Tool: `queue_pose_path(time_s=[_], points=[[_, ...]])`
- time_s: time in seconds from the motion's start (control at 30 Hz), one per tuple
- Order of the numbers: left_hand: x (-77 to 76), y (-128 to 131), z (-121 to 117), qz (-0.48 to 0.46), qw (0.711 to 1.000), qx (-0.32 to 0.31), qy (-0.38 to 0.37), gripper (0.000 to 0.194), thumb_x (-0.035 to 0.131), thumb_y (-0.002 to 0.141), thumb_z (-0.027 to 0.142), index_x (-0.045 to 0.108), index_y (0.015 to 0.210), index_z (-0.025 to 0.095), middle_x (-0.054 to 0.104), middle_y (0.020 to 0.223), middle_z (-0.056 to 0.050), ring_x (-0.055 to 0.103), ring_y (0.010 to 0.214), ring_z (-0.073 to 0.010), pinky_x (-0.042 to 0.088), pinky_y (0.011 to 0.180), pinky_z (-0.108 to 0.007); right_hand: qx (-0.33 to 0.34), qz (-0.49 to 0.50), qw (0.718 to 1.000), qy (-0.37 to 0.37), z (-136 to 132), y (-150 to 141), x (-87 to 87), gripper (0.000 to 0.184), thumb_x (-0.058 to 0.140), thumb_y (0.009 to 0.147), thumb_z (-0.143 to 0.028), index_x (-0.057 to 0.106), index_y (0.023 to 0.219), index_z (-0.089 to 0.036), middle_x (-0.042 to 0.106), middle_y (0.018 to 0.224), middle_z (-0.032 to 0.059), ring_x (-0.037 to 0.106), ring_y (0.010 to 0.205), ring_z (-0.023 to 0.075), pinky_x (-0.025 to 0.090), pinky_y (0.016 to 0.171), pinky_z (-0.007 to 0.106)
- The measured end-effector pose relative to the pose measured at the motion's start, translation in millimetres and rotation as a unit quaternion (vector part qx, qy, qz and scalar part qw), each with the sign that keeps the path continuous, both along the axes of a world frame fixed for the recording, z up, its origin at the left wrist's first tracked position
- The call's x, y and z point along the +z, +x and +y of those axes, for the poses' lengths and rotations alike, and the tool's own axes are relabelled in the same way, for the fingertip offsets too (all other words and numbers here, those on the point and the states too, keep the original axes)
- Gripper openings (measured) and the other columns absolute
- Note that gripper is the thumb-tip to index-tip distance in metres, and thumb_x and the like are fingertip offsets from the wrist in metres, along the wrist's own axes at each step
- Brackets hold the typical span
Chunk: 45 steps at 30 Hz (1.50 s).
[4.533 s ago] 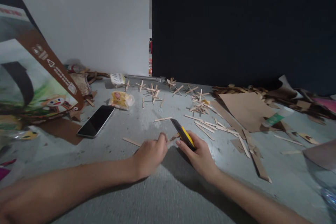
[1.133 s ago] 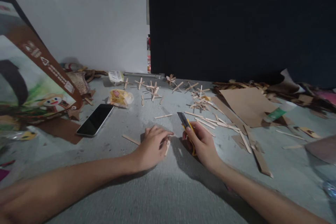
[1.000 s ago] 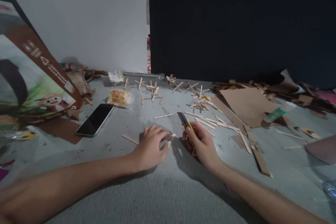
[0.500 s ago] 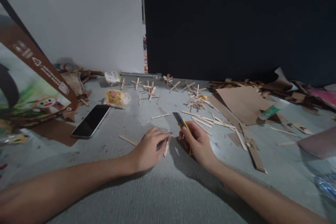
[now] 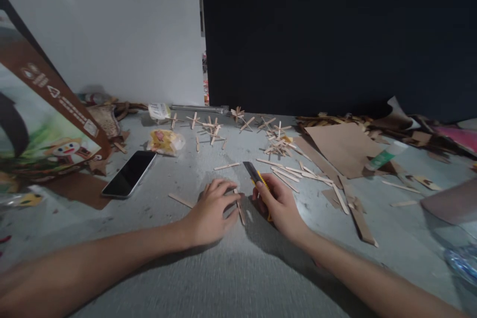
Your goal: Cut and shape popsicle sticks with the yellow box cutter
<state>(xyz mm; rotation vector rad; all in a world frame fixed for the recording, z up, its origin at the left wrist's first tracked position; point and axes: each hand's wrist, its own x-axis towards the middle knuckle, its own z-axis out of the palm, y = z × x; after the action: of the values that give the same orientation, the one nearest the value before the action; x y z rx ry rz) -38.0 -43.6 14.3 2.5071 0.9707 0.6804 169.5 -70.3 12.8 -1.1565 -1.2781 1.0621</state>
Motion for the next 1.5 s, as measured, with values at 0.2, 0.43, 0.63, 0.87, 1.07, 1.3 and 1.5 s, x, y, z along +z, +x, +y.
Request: queue_pose_path(time_s=[0.2,0.43,0.63,0.87,1.07,1.3,1.5], points=[[-6.0,1.4,-0.4,-0.023,0.998,0.05,0.021,0.044,0.08,0.089,0.03,0.07,0.132,0.024,0.069,0.134,-0.013,0.058,0.132,-0.0353,0.048,0.113,-0.055,-0.005,-0.005,1.0,0.005,0.4,-0.7,-2.5,0.052,0.064,0.093,-0.075,0.06,0.097,-0.023,0.055,0.066,-0.004,0.045,0.049,0.0131,0.033,0.044,0.026],[-8.1,1.2,-1.5,-0.005,0.998,0.013,0.059,0.018,0.08,0.091,0.026,0.08,0.108,0.022,0.076,0.119,-0.011,0.064,0.123,-0.0338,0.051,0.105,-0.051,-0.012,-0.016,1.0,0.007,0.7,0.4,-3.9,0.051,0.064,0.094,-0.074,0.06,0.092,-0.023,0.053,0.065,-0.0044,0.044,0.052,0.0131,0.033,0.047,0.027],[-3.8,2.8,0.3,-0.013,0.999,-0.003,0.036,0.023,0.088,0.084,0.029,0.083,0.106,0.024,0.079,0.126,-0.01,0.067,0.125,-0.0346,0.047,0.111,-0.054,-0.011,-0.01,1.0,-0.005,1.1,-0.5,-7.2,0.05,0.06,0.095,-0.075,0.058,0.092,-0.025,0.045,0.062,-0.0067,0.039,0.049,0.0135,0.028,0.045,0.027],[5.5,4.9,0.6,0.033,0.999,-0.029,-0.033,0.034,0.089,0.085,0.041,0.082,0.116,0.027,0.072,0.146,-0.008,0.055,0.147,-0.0359,0.036,0.124,-0.057,0.007,-0.259,0.959,0.116,4.4,27.1,33.6,0.035,0.048,0.106,-0.052,0.049,0.084,-0.025,0.054,0.067,-0.0029,0.048,0.06,0.0161,0.035,0.059,0.029],[3.9,5.7,1.9,0.045,0.997,-0.04,-0.05,0.051,0.083,0.09,0.047,0.075,0.136,0.027,0.067,0.153,-0.009,0.048,0.154,-0.0335,0.034,0.127,-0.054,0.105,-0.567,0.814,0.071,3.8,49.5,72.0,0.033,0.046,0.109,-0.04,0.056,0.084,-0.022,0.058,0.066,0.0009,0.055,0.062,0.0181,0.026,0.059,0.03],[0.9,4.2,5.4,0.065,0.995,-0.029,-0.074,0.062,0.078,0.091,0.058,0.07,0.144,0.028,0.049,0.168,-0.011,0.036,0.162,-0.0372,0.031,0.128,-0.06,0.238,-0.732,0.636,0.062,5.6,46.3,67.1,0.029,0.05,0.113,-0.033,0.074,0.107,-0.018,0.075,0.08,0.0093,0.069,0.069,0.0223,0.02,0.058,0.032],[3.3,5.2,5.1,0.078,0.994,-0.022,-0.071,0.062,0.081,0.089,0.055,0.072,0.143,0.025,0.051,0.167,-0.014,0.036,0.161,-0.0389,0.031,0.129,-0.062,0.246,-0.752,0.61,0.041,0.6,34.1,68.2,0.034,0.047,0.114,-0.035,0.076,0.117,-0.018,0.075,0.076,0.0106,0.069,0.066,0.0224,0.022,0.058,0.031]])
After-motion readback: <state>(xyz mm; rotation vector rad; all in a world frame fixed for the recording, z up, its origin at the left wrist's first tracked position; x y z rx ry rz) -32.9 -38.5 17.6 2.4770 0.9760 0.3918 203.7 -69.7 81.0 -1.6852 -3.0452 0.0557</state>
